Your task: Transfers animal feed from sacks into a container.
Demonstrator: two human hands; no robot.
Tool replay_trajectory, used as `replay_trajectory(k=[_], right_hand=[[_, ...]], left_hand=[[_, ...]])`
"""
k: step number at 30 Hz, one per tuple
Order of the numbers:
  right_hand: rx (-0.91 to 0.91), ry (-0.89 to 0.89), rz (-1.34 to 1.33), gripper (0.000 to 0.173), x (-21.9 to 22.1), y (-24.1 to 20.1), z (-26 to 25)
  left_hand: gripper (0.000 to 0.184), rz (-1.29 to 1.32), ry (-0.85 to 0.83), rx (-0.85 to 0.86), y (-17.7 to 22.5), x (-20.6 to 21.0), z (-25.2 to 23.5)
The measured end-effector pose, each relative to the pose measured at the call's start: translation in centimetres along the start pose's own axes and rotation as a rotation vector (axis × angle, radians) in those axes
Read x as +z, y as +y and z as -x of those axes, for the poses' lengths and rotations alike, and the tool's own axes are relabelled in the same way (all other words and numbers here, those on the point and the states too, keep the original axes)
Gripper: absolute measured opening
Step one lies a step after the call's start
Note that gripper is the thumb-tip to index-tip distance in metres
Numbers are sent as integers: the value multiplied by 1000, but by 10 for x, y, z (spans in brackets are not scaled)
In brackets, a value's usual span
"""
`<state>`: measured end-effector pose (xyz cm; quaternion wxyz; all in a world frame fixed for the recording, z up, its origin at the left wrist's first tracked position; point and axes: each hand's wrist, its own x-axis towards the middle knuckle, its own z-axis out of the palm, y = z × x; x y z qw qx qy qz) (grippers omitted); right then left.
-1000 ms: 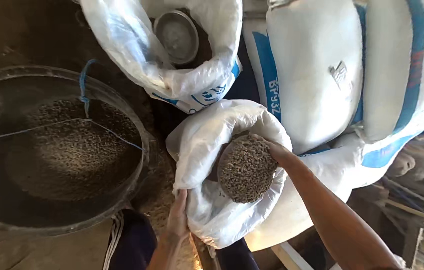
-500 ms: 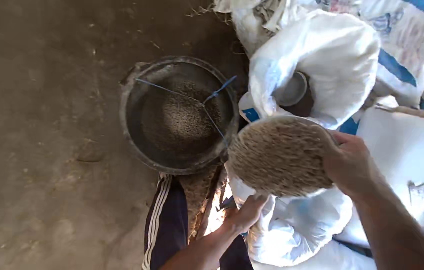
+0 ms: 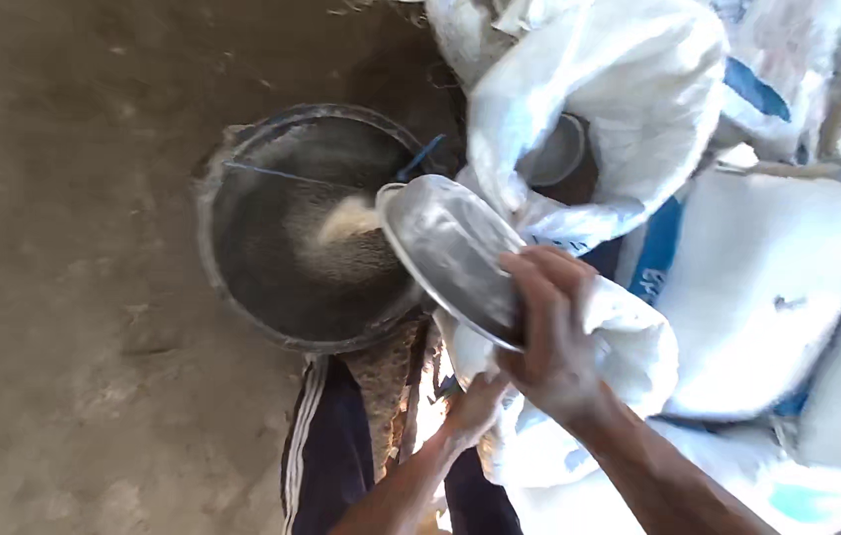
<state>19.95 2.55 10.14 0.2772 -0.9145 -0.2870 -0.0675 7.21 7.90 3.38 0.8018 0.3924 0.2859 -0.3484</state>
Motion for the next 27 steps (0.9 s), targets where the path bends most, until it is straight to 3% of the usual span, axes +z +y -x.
replay_trajectory(k=[4, 6, 8, 10, 12, 15, 16, 19, 22, 25, 27], right_hand=[[414, -208, 186, 36, -160, 11, 70], [574, -391, 217, 45, -189, 34, 118], [814, -541, 117, 49, -161, 72, 168], [1047, -637, 56, 53, -98, 120, 210], [1087, -597, 139, 55, -32, 172, 243], [1159, -577, 259, 32, 34, 229, 243], [1213, -616, 228, 38, 46, 238, 237], [1277, -460, 32, 55, 81, 258, 245], [1193, -555, -225, 46, 99, 262, 254], [1197, -598, -496, 40, 111, 258, 260], [1264, -724, -675, 42, 121, 257, 265]], left_hand=[[41, -130, 148, -119, -5, 12, -15], [44, -186, 188, -88, -10, 14, -22], [44, -225, 227, -75, -11, 18, -23], [45, -265, 248, -36, -13, 22, -20], [47, -271, 229, 45, -21, 20, -16], [42, -187, 185, 179, -31, 13, -9], [37, -185, 151, 216, -33, 10, -6], [34, -237, -61, 335, -39, -10, 3], [34, -251, -72, 322, -37, -4, 5], [37, -297, -118, 358, -46, -17, 6], [39, -302, -169, 369, -50, -28, 9]])
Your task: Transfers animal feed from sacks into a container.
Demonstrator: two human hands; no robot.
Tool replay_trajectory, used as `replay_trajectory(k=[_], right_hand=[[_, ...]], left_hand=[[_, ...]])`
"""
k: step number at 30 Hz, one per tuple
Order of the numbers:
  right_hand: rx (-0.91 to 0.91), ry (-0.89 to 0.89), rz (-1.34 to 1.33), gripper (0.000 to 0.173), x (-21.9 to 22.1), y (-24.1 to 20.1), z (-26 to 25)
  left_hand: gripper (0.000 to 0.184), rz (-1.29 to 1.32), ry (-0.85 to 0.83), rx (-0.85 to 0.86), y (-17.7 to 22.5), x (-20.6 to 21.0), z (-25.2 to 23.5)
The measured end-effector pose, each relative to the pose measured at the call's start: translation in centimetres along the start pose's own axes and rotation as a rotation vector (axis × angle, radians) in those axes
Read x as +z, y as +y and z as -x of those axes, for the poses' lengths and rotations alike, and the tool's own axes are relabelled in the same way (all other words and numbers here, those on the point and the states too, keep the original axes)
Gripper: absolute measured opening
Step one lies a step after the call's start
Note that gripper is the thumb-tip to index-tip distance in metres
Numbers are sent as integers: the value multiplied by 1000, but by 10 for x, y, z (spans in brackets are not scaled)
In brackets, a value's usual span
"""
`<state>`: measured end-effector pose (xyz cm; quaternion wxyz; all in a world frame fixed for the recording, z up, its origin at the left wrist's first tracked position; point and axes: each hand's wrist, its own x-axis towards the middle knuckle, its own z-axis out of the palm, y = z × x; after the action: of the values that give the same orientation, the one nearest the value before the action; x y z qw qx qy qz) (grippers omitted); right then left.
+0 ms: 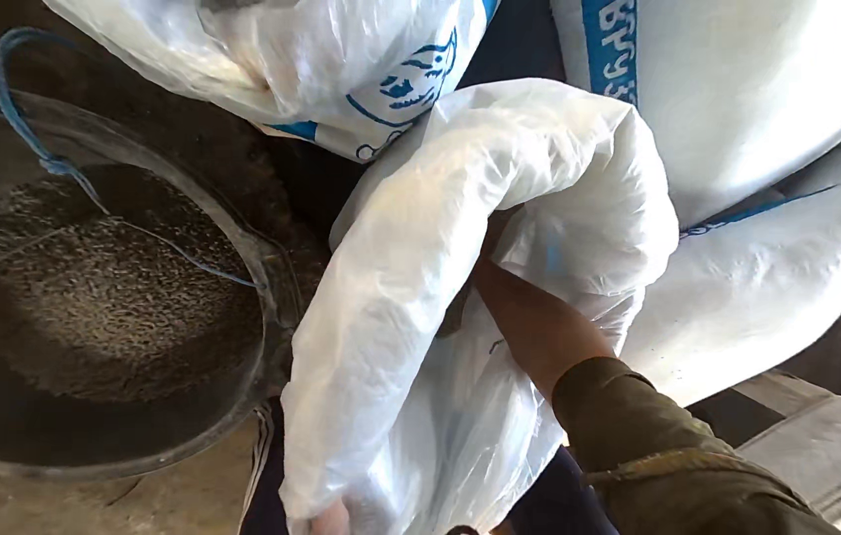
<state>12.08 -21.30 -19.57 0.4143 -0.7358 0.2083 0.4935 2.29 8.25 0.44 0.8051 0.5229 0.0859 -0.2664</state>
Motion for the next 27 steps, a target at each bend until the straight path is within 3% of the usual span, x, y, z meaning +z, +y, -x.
replay_trajectory(k=[3, 5, 8, 13, 18, 22, 24, 27], right_hand=[[53, -89, -127, 46, 4, -1, 2], [-9, -13, -119, 43, 8, -4, 18], [-51, 132, -57, 39, 1, -15, 40], [62, 209, 228, 44, -38, -6, 38], [31, 306, -6, 46, -61, -27, 94], [97, 309, 47, 48, -84, -5, 128], [171, 292, 59, 48, -93, -24, 160], [282, 250, -138, 53, -101, -59, 203]], left_hand=[[34, 65, 79, -53, 13, 13, -17], [35, 88, 69, -54, 14, 17, -21], [41, 138, -40, 4, 1, 3, -15], [39, 289, 30, -69, 4, 2, -9], [34, 26, 243, -153, 6, 18, -9], [54, -37, 317, -270, 9, 25, -6], [67, -64, 337, -344, 12, 27, -4], [60, -92, 342, -464, 27, 34, -5]])
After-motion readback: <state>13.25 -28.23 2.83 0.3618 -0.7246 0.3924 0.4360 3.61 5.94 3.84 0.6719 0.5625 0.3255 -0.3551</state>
